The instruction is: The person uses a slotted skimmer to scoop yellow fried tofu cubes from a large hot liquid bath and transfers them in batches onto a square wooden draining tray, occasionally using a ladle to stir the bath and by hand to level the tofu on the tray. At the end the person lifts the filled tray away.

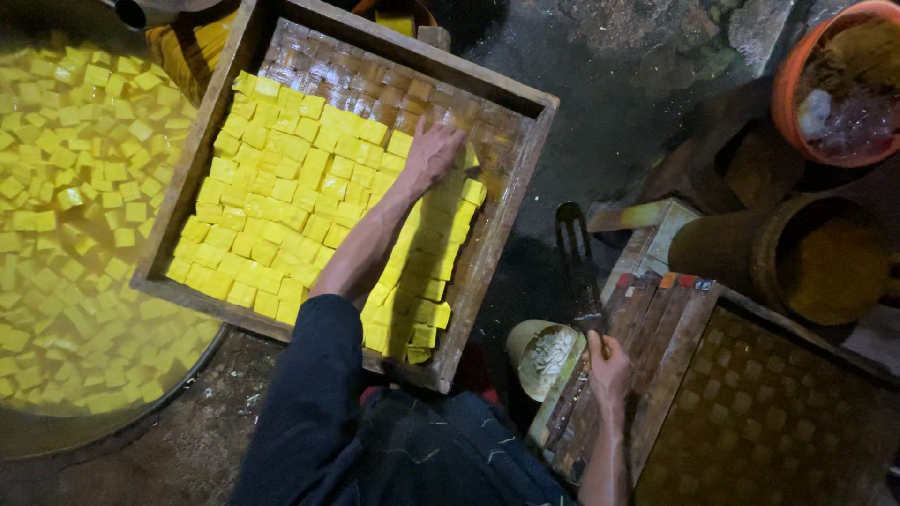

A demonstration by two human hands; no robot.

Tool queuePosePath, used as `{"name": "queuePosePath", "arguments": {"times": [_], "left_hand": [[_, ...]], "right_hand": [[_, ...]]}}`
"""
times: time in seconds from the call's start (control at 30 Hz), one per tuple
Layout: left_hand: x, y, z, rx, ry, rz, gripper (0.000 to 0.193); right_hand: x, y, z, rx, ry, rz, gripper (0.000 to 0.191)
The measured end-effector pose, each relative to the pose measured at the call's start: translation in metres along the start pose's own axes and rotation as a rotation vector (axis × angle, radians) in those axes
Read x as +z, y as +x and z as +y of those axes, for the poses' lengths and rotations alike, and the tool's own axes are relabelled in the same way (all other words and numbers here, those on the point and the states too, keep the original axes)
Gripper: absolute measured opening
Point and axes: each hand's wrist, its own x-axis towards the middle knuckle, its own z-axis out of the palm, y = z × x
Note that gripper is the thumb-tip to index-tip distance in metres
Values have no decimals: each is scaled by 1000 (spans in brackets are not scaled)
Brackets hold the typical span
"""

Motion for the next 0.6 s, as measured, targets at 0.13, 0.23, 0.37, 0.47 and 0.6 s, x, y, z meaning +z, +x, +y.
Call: {"name": "queuePosePath", "arguments": {"times": [0.13,0.23,0.37,0.47,0.6], "left_hand": [[-5,7,14,-27,-50,-109,33],[4,0,17,-108,29,-265,32],[13,-37,13,54,399,167,57],[11,-103,16,68,156,-60,57],[-50,-246,17,-93,-225,42,53]], "right_hand": [[2,-5,-18,39,-24,-29,35],[3,-6,-27,42,66,-40,32],[6,-6,-31,-35,16,-11,29],[20,-3,-42,-70,41,4,29],[67,-13,-86,-62,98,-30,31]]}}
